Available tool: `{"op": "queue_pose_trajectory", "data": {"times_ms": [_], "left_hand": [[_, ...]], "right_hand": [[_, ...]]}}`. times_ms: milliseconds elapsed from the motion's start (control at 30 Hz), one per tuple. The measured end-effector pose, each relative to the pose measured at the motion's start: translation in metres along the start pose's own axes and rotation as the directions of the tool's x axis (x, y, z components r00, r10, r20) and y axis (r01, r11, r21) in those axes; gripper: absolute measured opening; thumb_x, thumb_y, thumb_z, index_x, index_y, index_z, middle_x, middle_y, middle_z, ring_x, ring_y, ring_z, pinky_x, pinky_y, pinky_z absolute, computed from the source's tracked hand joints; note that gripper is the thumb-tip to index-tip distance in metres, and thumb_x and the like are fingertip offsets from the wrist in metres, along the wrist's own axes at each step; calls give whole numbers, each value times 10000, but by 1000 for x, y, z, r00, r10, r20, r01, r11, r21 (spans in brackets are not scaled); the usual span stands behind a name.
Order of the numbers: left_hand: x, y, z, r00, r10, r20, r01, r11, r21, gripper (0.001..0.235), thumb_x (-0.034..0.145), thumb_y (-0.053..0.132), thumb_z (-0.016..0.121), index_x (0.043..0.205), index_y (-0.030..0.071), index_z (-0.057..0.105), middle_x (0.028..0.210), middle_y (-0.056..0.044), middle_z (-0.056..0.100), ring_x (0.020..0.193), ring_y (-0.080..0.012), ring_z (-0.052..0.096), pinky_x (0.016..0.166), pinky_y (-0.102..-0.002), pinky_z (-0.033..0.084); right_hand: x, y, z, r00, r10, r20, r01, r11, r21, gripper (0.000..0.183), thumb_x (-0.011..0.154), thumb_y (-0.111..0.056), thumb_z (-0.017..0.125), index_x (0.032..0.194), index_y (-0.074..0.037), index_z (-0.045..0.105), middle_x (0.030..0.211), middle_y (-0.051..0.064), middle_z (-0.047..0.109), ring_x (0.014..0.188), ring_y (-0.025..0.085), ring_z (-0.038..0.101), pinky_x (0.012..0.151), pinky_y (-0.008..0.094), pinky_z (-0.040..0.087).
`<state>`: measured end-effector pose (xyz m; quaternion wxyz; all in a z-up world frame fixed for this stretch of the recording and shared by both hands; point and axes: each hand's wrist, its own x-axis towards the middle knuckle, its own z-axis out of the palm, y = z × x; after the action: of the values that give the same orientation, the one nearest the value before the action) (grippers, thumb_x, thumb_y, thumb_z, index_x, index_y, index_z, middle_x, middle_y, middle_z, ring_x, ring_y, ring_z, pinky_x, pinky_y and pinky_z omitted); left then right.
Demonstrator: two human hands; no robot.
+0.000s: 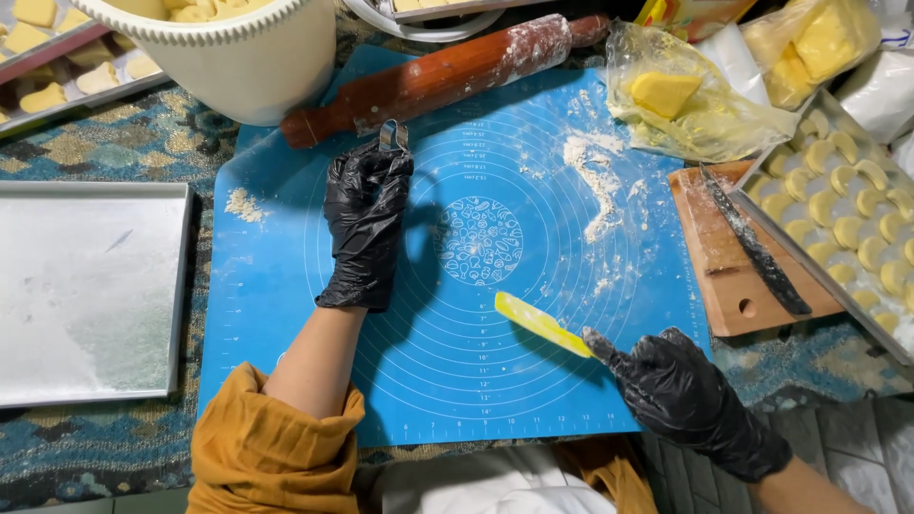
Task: The person uses a metal cookie cutter to cut shapes from a piece of dough on a blue silicone mat. They then use a yellow spatula to transfer the cut dough pieces onto a metal baking tray.
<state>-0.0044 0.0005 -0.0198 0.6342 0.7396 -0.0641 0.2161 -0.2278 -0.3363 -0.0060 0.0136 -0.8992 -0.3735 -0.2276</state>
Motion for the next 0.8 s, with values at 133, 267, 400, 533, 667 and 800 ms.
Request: {"op": "queue_pose_trajectory", "data": {"times_ms": [133, 267, 400, 533, 667, 800], "left_hand": [[2, -3, -2, 990, 136, 34, -137, 990, 42, 113, 1020, 172, 704, 1117, 118, 719, 1112, -75, 694, 1067, -246, 663, 1014, -388, 524], [0, -1, -3, 988, 143, 64, -147, 988, 52, 115, 1020, 191, 692, 1110, 120, 700, 1155, -100, 678, 1114, -282, 641, 1009, -426, 517], [-1, -2, -4, 997, 75, 31, -75, 997, 17, 131, 1006, 211, 704, 1090, 110, 708, 1121, -99, 677, 1082, -268, 664, 1003, -412, 538], [-1, -11, -5, 988, 146, 49, -148, 987, 62, 139, 1006, 203, 702, 1124, 130, 705, 1144, -91, 671, 1100, -271, 647, 1011, -407, 522], [-2, -6, -2, 995, 88, 48, -88, 996, -5, 119, 990, 192, 721, 1089, 129, 701, 1146, -77, 654, 1110, -251, 649, 1043, -392, 521], [-3, 0, -3, 988, 146, 60, -148, 988, 36, 150, 1010, 208, 700, 1141, 133, 699, 1143, -77, 677, 1099, -254, 648, 1016, -398, 523]], "right_hand": [[-14, 10, -2, 982, 127, 142, -136, 989, 55, 560, 989, 14, 556, 1524, -141, 500, 691, -5, 355, 593, 225, 370, 583, 425, 377], [-39, 38, 19, 962, 218, 165, -223, 975, 9, 523, 987, 52, 523, 1487, -91, 574, 764, 53, 538, 641, 270, 460, 590, 425, 427], [-9, 48, 18, 935, 303, 183, -295, 953, -75, 638, 938, 74, 545, 1542, -133, 544, 757, 44, 486, 618, 252, 455, 549, 408, 404], [19, 60, 14, 915, 354, 196, -330, 933, -144, 533, 959, -17, 559, 1488, -46, 617, 843, 79, 624, 681, 264, 564, 620, 410, 491], [31, 83, 23, 907, 379, 183, -372, 925, -76, 511, 957, -17, 572, 1465, 20, 621, 840, 113, 605, 653, 293, 563, 576, 447, 466], [36, 108, 31, 893, 429, 136, -428, 903, -42, 467, 925, 23, 594, 1385, 14, 675, 967, 169, 711, 800, 383, 668, 669, 491, 564]]}}
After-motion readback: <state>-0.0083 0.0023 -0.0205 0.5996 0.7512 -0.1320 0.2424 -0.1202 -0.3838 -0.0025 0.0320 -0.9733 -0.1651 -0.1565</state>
